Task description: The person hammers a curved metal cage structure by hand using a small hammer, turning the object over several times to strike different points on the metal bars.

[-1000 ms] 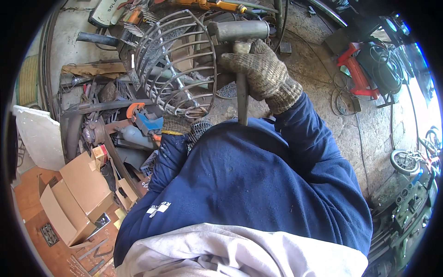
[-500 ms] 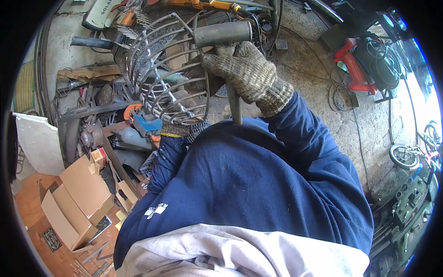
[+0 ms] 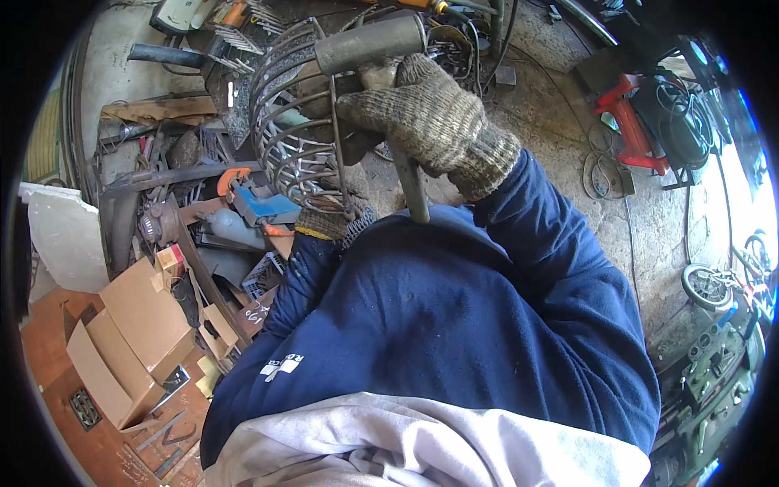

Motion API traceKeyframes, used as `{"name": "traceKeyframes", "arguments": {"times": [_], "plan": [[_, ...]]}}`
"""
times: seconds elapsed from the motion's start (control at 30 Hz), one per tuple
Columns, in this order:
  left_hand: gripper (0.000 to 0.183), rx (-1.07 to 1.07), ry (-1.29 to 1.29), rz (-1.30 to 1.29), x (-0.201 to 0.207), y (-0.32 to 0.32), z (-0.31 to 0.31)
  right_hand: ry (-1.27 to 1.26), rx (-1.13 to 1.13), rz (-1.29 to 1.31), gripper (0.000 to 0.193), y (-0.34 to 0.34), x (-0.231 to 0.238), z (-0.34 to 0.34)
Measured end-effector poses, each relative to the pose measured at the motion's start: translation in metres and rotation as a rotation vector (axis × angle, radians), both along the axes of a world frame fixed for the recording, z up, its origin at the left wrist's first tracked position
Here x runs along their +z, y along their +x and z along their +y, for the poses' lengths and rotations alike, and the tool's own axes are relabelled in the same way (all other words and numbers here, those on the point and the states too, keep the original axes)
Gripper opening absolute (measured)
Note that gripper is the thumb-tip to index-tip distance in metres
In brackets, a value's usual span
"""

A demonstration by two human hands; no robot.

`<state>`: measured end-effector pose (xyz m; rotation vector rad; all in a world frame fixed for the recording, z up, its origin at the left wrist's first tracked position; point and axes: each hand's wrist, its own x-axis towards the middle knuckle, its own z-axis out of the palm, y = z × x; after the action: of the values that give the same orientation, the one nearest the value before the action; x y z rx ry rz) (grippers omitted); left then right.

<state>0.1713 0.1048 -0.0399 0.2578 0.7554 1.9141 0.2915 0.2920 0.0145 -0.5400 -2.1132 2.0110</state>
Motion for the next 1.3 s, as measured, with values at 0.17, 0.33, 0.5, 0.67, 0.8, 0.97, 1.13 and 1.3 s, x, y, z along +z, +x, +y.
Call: {"name": "traceKeyframes", "arguments": {"times": [0.17, 0.33, 0.5, 0.67, 0.8, 0.97, 1.13, 1.3], "plan": [[0.041, 0.015, -0.002, -0.002, 0.0, 0.0, 0.001, -0.42, -0.081, 0.295, 0.026, -0.012, -0.022, -0.013], [0.041, 0.028, -0.004, 0.003, 0.001, 0.001, -0.002, -0.315, -0.063, 0.176, 0.025, -0.014, -0.022, -0.015], [0.041, 0.059, -0.014, 0.016, 0.003, 0.0, -0.008, -0.203, -0.079, 0.167, 0.027, -0.013, -0.027, -0.017], [0.041, 0.179, -0.053, 0.02, 0.006, -0.004, -0.017, -0.269, -0.149, 0.117, 0.039, -0.01, -0.017, -0.021], [0.041, 0.401, -0.162, -0.016, 0.013, -0.018, -0.021, -0.316, -0.394, 0.124, 0.045, -0.018, -0.024, -0.021], [0.045, 0.247, 0.215, -0.183, -0.003, -0.045, -0.041, -0.582, -0.496, 0.215, 0.044, -0.034, -0.071, -0.003], [0.051, 0.429, 0.025, -0.01, 0.046, -0.007, -0.031, -0.99, -0.395, 0.277, 0.047, -0.038, -0.099, 0.019], [0.076, 0.196, 0.072, 0.114, 0.061, -0.015, -0.039, -1.105, -0.345, 0.309, 0.039, -0.047, -0.128, 0.03]]}}
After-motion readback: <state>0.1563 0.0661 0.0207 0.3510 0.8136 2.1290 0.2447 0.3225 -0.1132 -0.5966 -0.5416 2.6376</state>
